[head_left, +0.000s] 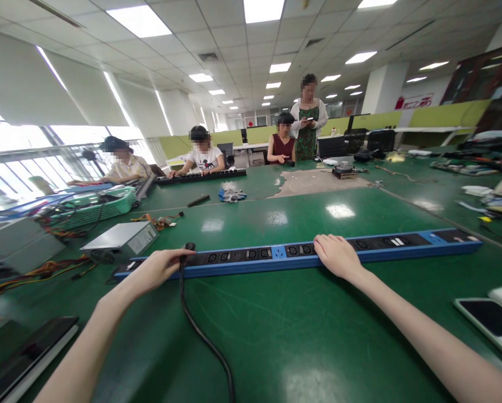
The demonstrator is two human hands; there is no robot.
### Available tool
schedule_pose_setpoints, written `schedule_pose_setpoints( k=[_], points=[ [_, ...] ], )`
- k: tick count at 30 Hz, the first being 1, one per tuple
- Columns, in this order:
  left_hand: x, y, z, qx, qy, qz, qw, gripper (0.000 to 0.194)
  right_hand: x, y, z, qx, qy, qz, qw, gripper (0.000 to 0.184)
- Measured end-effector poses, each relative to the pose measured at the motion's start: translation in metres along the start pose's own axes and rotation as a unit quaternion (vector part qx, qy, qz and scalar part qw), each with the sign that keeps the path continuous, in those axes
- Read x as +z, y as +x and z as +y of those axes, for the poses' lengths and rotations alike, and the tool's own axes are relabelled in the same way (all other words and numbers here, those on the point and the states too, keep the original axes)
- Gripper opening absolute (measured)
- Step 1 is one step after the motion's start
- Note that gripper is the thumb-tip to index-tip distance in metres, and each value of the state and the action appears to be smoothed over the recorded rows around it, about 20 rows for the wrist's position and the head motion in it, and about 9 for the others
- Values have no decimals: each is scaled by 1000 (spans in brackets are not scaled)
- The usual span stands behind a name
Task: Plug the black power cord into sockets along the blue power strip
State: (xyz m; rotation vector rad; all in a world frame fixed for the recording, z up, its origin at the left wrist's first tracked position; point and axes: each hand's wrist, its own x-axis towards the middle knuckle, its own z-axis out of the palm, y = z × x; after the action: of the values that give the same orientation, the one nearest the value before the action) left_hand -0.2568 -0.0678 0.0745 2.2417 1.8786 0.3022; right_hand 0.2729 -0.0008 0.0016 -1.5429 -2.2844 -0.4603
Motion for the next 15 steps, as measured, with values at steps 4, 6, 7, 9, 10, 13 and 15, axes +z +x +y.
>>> schedule_pose_setpoints(
  k=[4,6,7,9,10,13,15],
  points=[
    [-1,-3,-11,19,76,58,995,53,-1,-1,0,-2,-3,3,1000,39],
    [-4,-5,-14,30,90,99,991,58,0,-1,0,0,-1,3,1000,38],
    [-6,-6,-15,34,82,104,991,60,0,-1,0,1,-1,3,1000,38],
    [-10,-8,-14,32,48,82,995,62,1,-1,0,3,-2,5,1000,37],
    [-11,-9,-12,27,33,69,997,62,2,-1,0,3,-4,7,1000,37],
    [-13,-10,0,0,43,77,996,58,4,-1,0,-1,-14,13,1000,36],
    [-11,-11,12,-23,71,116,990,56,5,-1,1,-5,-19,18,1000,35]
  ],
)
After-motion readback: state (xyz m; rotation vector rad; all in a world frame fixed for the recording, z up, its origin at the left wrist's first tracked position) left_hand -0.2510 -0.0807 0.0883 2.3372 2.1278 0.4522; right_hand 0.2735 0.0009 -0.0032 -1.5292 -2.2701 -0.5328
